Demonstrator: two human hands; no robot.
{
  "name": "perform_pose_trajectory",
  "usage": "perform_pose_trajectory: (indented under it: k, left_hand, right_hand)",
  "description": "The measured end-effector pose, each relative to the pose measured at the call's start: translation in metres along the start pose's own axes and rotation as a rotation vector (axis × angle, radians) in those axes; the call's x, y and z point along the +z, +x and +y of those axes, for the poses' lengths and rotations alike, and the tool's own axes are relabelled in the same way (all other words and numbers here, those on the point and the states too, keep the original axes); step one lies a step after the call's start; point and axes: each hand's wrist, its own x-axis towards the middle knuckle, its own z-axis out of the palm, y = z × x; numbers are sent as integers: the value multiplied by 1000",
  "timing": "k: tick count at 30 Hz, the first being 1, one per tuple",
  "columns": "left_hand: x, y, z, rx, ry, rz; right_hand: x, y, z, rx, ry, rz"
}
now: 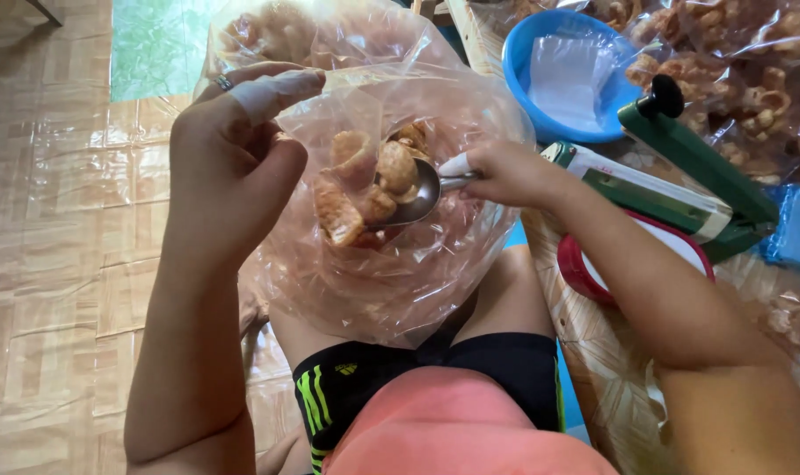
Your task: Packaging chicharron (pork rinds) into small plastic bags and sealing them with a heat sealer.
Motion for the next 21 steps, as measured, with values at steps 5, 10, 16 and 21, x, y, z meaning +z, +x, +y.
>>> perform_pose_trajectory:
  k: [5,10,16,21]
  left_hand:
    - [-9,-1,7,29,15,36]
    - [-11,-2,2,0,85,53]
    - [19,9,-2,-109,352,-70]
    - [49,20,-12,-203,440,-255]
  right_hand:
    - [15,-15,10,-54,320,167]
    - [13,-41,26,21,409,307]
    - [-18,-76,26,68,495,343]
    - [-63,-106,17,34,492,414]
